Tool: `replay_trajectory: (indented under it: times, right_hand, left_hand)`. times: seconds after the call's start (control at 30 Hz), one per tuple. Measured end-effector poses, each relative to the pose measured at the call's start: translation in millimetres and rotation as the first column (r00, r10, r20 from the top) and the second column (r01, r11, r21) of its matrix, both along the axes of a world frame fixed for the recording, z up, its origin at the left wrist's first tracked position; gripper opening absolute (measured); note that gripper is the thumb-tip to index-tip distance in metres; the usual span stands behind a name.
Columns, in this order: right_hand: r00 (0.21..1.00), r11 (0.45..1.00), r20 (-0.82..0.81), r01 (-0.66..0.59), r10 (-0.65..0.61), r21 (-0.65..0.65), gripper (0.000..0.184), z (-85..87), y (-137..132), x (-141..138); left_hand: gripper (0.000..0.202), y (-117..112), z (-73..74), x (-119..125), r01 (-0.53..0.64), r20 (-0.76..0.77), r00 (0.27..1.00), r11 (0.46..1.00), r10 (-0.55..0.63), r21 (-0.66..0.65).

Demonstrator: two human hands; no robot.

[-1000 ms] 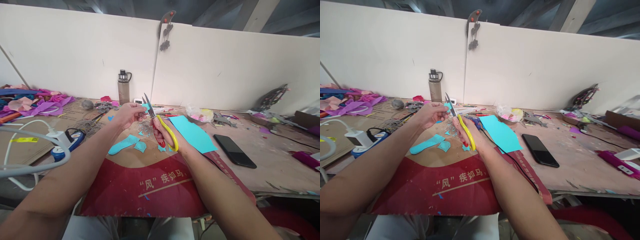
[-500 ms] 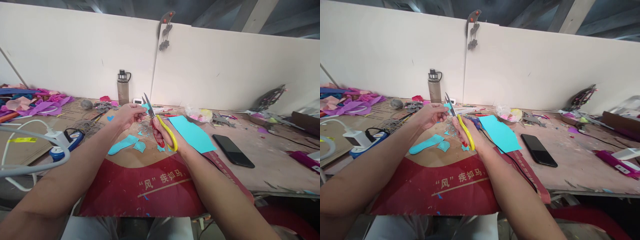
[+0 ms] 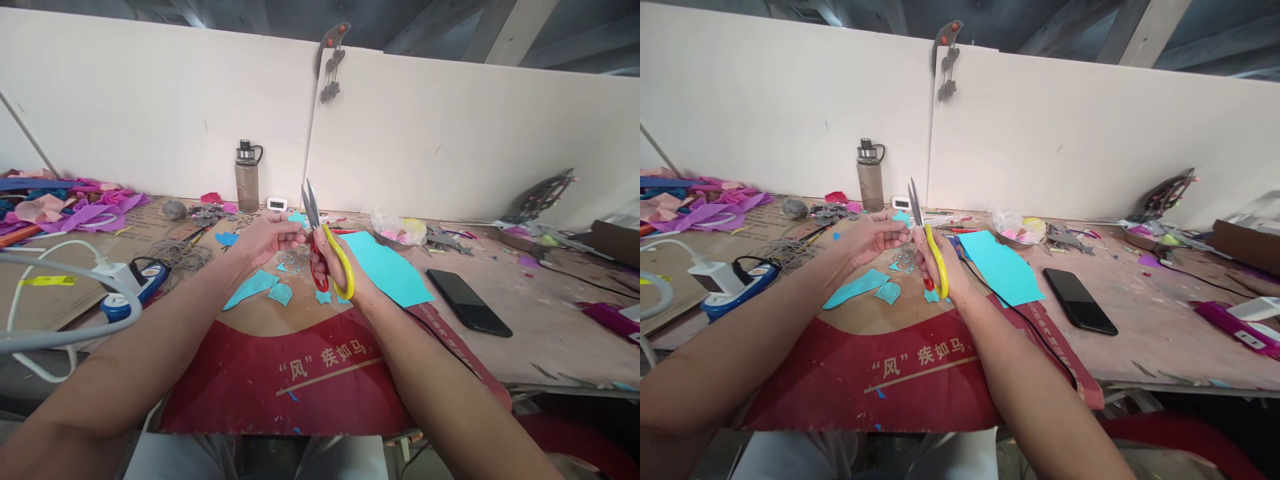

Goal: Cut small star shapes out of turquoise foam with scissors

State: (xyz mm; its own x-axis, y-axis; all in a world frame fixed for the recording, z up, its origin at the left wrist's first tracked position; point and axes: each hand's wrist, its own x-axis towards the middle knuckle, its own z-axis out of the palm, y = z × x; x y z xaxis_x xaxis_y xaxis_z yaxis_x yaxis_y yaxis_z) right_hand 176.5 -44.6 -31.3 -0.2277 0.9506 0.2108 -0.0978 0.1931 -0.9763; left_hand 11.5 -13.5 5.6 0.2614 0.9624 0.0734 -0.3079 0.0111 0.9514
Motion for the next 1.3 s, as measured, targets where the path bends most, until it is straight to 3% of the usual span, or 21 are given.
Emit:
replay_trajectory:
  times: [0.1,0.27,0.5,0.6,0.73,0.8,0.87,0.97,1.1,1.2,1.3]
  right_hand:
    - [0.999,0.998,-0.017,0.047,-0.047,0.033,0.059,-1.0,3,1]
    - [1.000,0.997,-0.007,0.019,-0.019,0.069,0.059,-6.1,10,1]
    - [0.962,1.000,-0.273,-0.008,0.012,0.017,0.053,-6.2,17,0]
    - [0.922,0.999,-0.386,-0.040,0.036,-0.003,0.045,-1.0,14,2]
    - [0.888,0.998,-0.457,-0.060,0.051,-0.005,0.035,3.8,9,4]
    - [0.884,0.998,-0.466,-0.055,0.047,-0.004,0.035,3.8,9,4]
    - [0.886,0.999,-0.463,-0.031,0.030,0.005,0.037,2.6,11,4]
    - [0.898,0.999,-0.438,0.041,-0.029,0.017,0.044,0.7,15,2]
    - [0.953,0.981,-0.270,0.168,-0.136,0.100,0.037,-1.1,17,1]
    - [0.953,0.937,-0.147,0.290,-0.264,0.194,0.030,-3.9,17,3]
    - [0.946,0.921,-0.099,0.323,-0.308,0.219,0.029,-7.8,17,3]
  left_hand:
    - [0.008,2,-1.0,-3,0.006,-0.009,1.000,1.000,-0.006,0.000]
    - [0.016,9,-0.5,-10,-0.014,0.043,0.999,0.998,0.011,0.068]
    - [0.021,9,-5.9,-7,0.000,-0.007,1.000,0.975,0.001,0.224]
    - [0.022,6,-9.4,-4,-0.015,-0.135,0.988,0.912,0.077,0.410]
    - [0.013,5,-15.8,-3,-0.007,-0.312,0.911,0.764,0.272,0.645]
    - [0.007,6,-19.8,-2,0.011,-0.340,0.879,0.697,0.335,0.717]
    - [0.007,7,-22.3,0,0.029,-0.345,0.876,0.678,0.337,0.735]
    - [0.011,4,-20.5,5,0.023,-0.298,0.927,0.760,0.226,0.649]
    - [0.024,-4,-13.2,10,0.025,-0.148,0.988,0.925,0.034,0.380]
    - [0.027,-7,-12.2,11,0.076,-0.098,0.994,0.963,-0.052,0.257]
    - [0.026,-7,-15.2,12,0.105,-0.123,0.989,0.969,-0.078,0.225]
